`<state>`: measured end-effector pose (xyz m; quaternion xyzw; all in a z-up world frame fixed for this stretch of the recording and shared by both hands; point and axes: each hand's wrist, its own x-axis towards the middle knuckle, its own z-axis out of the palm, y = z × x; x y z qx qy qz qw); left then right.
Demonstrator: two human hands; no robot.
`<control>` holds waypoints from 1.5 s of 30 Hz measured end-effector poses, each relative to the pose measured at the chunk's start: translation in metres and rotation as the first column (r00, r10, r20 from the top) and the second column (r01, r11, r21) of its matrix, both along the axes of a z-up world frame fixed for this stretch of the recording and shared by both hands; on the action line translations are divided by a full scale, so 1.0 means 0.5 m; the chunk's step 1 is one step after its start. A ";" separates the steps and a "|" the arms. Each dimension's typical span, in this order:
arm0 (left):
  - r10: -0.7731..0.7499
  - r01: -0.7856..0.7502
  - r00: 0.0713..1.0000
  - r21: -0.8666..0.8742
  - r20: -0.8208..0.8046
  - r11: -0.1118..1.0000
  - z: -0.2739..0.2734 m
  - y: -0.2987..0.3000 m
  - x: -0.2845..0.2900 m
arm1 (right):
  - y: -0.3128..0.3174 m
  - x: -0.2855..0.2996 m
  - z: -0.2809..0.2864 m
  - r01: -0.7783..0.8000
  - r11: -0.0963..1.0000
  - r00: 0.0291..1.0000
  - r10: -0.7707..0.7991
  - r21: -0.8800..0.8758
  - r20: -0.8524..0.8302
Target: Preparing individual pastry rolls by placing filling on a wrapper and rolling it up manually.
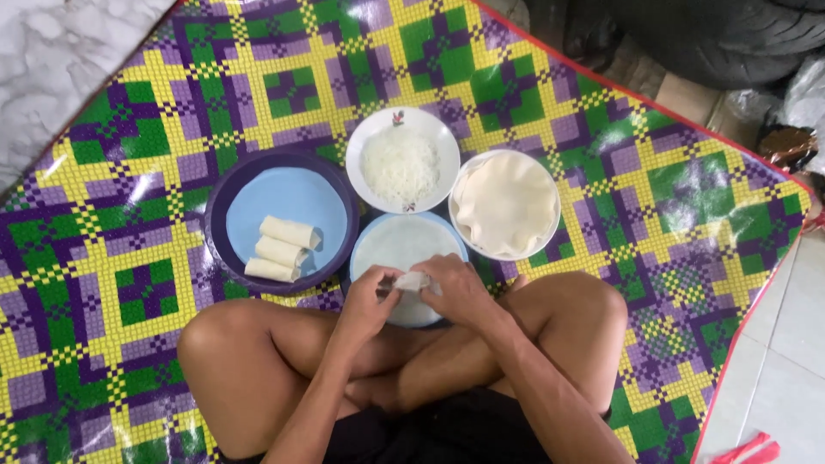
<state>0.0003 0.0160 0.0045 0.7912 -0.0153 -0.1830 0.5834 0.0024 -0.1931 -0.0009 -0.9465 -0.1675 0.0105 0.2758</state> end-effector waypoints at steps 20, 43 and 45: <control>-0.044 0.043 0.999 0.041 0.018 0.998 -0.013 -0.016 -0.003 | 0.002 0.006 0.069 -0.034 0.948 0.991 0.073 0.317 -0.115; -0.217 0.090 0.937 0.412 0.273 0.907 -0.024 -0.014 -0.006 | -0.017 0.013 -0.004 -0.004 0.998 0.943 0.023 0.058 -0.332; -0.207 0.079 0.938 0.411 0.277 0.908 -0.012 -0.012 -0.009 | -0.017 0.012 0.013 0.013 0.983 0.941 0.050 0.181 -0.336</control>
